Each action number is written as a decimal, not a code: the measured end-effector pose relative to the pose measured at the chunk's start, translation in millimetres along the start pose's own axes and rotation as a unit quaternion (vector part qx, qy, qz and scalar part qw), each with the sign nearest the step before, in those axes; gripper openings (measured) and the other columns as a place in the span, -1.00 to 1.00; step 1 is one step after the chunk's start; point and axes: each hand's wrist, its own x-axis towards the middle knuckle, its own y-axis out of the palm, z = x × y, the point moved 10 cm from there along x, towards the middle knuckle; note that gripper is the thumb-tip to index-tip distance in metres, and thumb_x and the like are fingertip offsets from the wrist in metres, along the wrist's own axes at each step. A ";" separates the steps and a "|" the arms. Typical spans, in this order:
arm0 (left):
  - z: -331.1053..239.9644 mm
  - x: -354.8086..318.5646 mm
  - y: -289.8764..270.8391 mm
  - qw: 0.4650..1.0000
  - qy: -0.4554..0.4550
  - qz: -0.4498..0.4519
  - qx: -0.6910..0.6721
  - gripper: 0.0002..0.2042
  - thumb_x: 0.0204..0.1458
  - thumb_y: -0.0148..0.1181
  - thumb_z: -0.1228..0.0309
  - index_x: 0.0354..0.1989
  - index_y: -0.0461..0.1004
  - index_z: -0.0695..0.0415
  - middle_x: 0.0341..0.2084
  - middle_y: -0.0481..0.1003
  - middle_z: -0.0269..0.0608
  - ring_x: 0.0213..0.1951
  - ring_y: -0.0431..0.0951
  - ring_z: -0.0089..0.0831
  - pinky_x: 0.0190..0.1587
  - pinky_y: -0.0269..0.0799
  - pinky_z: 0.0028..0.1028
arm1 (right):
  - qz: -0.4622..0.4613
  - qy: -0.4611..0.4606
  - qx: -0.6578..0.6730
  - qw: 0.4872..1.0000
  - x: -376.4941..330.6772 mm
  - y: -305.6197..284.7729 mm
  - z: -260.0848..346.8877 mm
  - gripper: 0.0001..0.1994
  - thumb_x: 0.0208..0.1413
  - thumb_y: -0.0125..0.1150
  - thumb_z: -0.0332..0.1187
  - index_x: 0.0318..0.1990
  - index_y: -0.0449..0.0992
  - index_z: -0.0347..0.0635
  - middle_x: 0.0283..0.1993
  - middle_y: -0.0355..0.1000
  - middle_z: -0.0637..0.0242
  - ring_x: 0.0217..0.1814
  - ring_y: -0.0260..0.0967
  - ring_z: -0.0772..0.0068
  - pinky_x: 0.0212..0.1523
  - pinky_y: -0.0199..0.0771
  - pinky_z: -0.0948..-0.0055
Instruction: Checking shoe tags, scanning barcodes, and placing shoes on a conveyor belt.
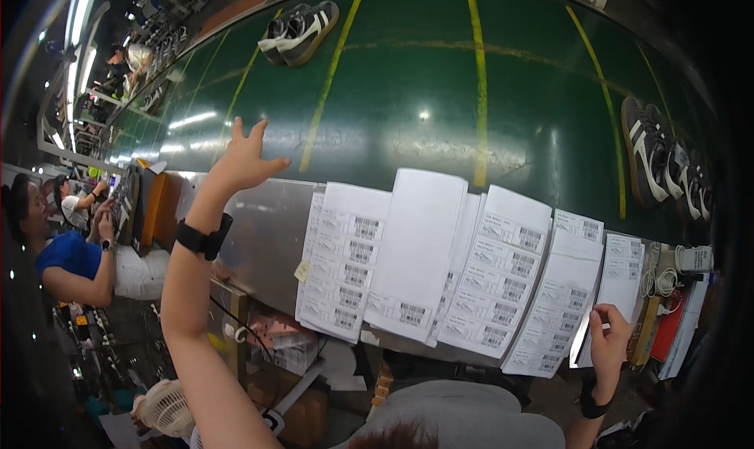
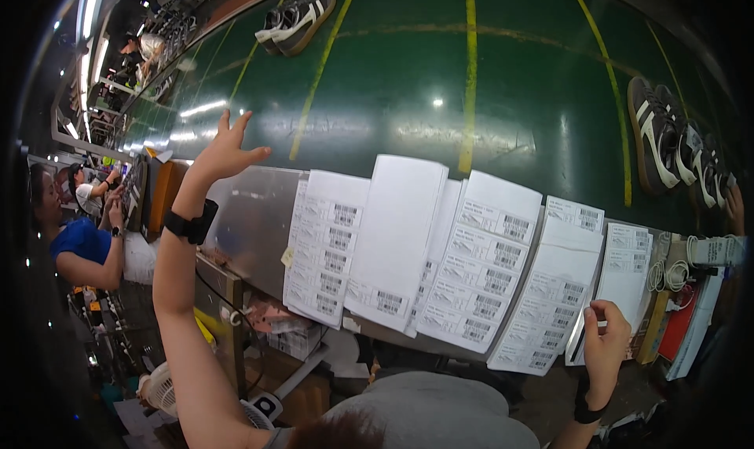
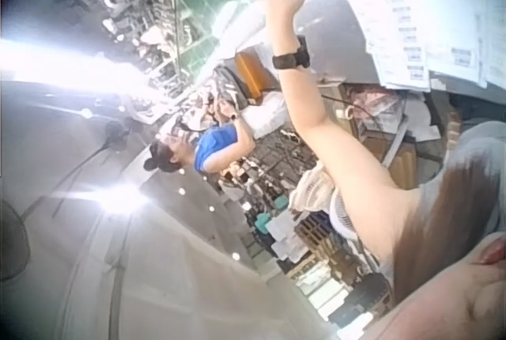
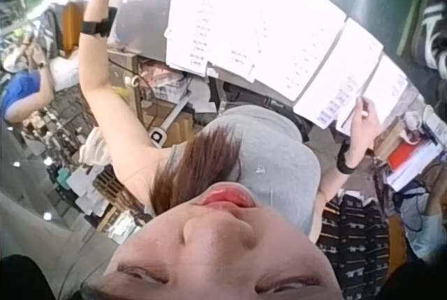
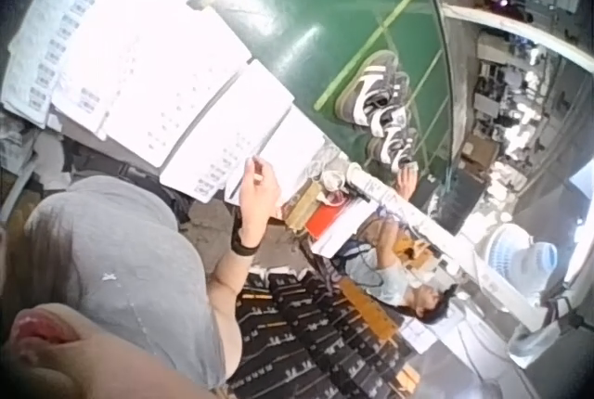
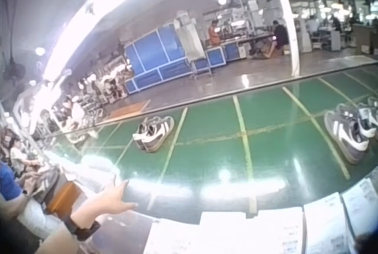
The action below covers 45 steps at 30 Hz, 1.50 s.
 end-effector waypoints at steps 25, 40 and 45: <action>17.1 350.2 -10.9 0.983 -0.137 -0.008 0.123 -0.14 -0.43 0.56 -0.05 0.11 0.49 0.20 0.37 0.13 -0.07 0.43 -0.06 -0.04 0.27 -0.01 0.39 | 0.098 -0.009 -0.156 0.983 90.4 32.3 52.2 -0.69 -0.10 0.31 -0.53 -0.16 0.42 -0.35 -0.34 0.38 0.05 -0.35 0.40 0.03 -0.33 0.38 0.21; -302.1 172.0 -44.8 0.948 0.277 0.068 -0.139 -0.64 -0.07 0.41 0.07 -0.48 0.65 0.19 -0.60 0.54 -0.24 -0.51 0.50 -0.51 -0.38 0.38 -0.51 | 0.045 -0.107 -0.046 0.992 52.6 4.2 60.3 -0.69 -0.04 0.31 -0.47 -0.11 0.46 -0.35 -0.22 0.45 -0.01 -0.21 0.43 -0.10 -0.18 0.45 0.22; -295.0 174.9 -28.4 0.931 0.277 -0.091 -0.221 -0.77 -0.01 0.31 0.24 -0.37 0.59 0.17 -0.39 0.59 -0.03 -0.36 0.58 -0.26 -0.24 0.46 -0.30 | 0.032 -0.102 -0.033 0.994 15.5 -12.7 30.9 -0.73 -0.04 0.32 -0.45 -0.16 0.48 -0.33 -0.22 0.45 -0.01 -0.18 0.44 -0.10 -0.18 0.45 0.20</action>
